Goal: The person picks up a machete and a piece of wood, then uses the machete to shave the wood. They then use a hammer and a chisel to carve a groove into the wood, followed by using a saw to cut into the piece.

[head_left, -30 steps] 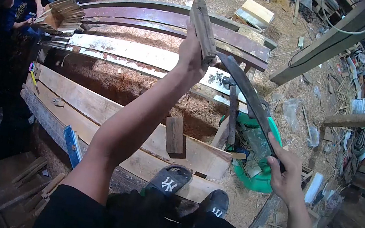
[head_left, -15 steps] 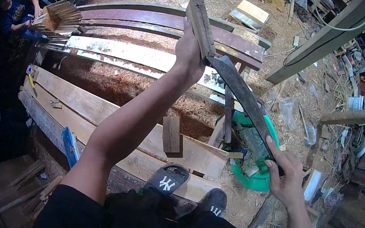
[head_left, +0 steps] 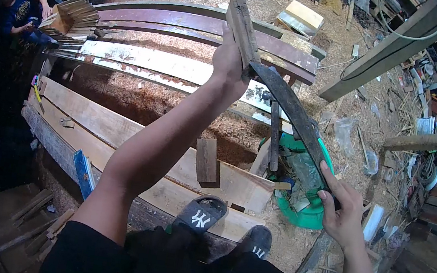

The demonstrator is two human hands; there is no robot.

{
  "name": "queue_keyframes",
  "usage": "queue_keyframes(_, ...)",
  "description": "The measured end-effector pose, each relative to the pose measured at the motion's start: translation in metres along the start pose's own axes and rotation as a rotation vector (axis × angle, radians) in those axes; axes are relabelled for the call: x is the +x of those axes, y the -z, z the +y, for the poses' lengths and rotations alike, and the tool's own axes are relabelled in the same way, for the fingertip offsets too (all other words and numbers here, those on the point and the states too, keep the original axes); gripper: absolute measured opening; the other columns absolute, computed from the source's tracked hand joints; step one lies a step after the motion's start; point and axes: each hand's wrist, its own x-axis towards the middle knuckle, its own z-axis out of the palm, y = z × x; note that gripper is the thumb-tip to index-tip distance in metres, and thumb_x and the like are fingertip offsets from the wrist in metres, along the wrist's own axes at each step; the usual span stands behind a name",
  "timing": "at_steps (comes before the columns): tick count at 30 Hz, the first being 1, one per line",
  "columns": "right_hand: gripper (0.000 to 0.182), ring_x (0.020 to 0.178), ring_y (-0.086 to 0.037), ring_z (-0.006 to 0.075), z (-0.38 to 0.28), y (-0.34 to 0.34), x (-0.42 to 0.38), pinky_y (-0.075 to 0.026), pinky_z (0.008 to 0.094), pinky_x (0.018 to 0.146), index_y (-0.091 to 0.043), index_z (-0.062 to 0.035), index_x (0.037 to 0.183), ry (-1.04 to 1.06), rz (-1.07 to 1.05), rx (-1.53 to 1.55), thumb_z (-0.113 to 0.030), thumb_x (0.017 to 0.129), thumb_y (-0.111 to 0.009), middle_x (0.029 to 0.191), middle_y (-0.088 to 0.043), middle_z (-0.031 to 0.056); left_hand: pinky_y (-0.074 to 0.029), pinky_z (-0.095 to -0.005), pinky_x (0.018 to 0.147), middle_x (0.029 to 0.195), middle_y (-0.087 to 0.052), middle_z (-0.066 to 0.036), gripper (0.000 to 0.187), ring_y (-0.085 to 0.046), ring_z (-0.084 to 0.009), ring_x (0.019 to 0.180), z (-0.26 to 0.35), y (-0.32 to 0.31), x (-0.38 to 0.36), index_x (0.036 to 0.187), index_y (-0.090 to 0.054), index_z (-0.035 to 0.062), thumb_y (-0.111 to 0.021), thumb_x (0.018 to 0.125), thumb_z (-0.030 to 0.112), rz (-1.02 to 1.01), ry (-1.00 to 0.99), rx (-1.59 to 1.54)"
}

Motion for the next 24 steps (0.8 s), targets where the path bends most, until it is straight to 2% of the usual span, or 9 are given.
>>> queue_keyframes(19, 0.058, 0.056, -0.052, 0.031, 0.0007, 0.0013, -0.0017, -0.045, 0.0414, 0.057, -0.058, -0.0204, 0.145, 0.001, -0.003, -0.008, -0.008, 0.089, -0.069, 0.065, -0.052, 0.0123, -0.047, -0.0337, 0.059, 0.078, -0.05, -0.003, 0.042, -0.052, -0.0163, 0.064, 0.0018, -0.0026, -0.0065, 0.102, -0.052, 0.013, -0.041, 0.107, 0.053, 0.001, 0.06, -0.014)
queue_keyframes(22, 0.057, 0.059, -0.056, 0.0319, -0.0013, 0.0038, 0.0001, -0.046, 0.0408, 0.058, -0.058, -0.0192, 0.144, -0.023, -0.027, -0.006, -0.008, 0.09, -0.069, 0.069, -0.058, 0.0143, -0.048, -0.034, 0.059, 0.079, -0.05, -0.003, 0.043, -0.052, -0.0164, 0.065, -0.0004, 0.0025, -0.0046, 0.103, -0.052, 0.0124, -0.042, 0.107, 0.054, -0.005, 0.063, 0.001)
queue_keyframes(24, 0.056, 0.062, -0.06, 0.0327, -0.001, 0.0054, 0.0024, -0.048, 0.0397, 0.06, -0.059, -0.0176, 0.144, -0.006, -0.03, 0.104, -0.006, 0.089, -0.068, 0.075, -0.064, 0.0173, -0.048, -0.0344, 0.059, 0.079, -0.051, -0.003, 0.044, -0.053, -0.0164, 0.066, -0.0017, 0.0052, -0.0048, 0.103, -0.053, 0.0122, -0.043, 0.106, 0.055, -0.009, 0.07, 0.027)
